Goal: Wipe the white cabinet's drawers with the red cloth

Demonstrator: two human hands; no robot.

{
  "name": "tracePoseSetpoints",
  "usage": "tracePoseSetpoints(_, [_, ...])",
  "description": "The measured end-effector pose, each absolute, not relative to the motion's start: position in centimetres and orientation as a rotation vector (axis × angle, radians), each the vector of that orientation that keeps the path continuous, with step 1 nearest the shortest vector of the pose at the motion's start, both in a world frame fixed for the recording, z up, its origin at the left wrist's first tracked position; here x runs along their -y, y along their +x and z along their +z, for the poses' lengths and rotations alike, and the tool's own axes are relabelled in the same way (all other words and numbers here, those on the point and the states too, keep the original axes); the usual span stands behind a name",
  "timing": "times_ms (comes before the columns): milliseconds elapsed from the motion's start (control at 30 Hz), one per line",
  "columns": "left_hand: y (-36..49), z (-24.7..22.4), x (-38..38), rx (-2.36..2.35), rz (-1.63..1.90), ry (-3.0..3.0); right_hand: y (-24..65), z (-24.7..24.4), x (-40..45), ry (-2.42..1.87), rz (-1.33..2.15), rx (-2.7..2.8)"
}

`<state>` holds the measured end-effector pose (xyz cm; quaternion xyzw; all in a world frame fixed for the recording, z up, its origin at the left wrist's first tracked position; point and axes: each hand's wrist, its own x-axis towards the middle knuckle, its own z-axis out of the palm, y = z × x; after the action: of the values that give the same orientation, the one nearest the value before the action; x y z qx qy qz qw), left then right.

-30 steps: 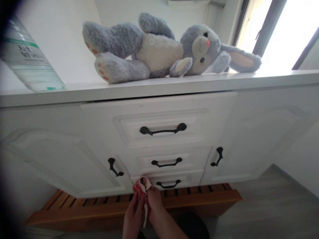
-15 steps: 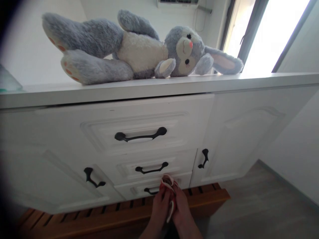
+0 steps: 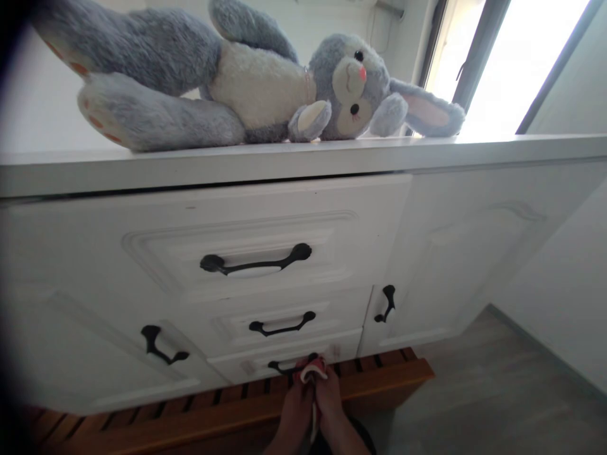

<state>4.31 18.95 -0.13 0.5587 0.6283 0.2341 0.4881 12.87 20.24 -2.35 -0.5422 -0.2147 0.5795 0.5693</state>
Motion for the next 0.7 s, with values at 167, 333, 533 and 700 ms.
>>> tracePoseSetpoints(167, [-2.9, 0.5, -18.4, -1.709, 0.557, 1.343, 4.6, -2.0, -20.6, -1.110, 1.531, 0.469])
tracePoseSetpoints(333, [-7.0, 2.8, -17.5, -1.851, 0.686, 1.297, 0.3, 1.8, -20.2, -0.940, 1.632, 0.432])
tracePoseSetpoints(533, [-4.7, 6.6, -17.3, -1.806, 0.902, 1.407, 2.7, 6.2, -19.4, -0.853, 1.765, 0.229])
tracePoseSetpoints(700, [-0.6, 7.1, -16.0, -1.526, 0.966, 1.378, 9.2, 7.9, -17.3, -1.022, 1.579, 0.323])
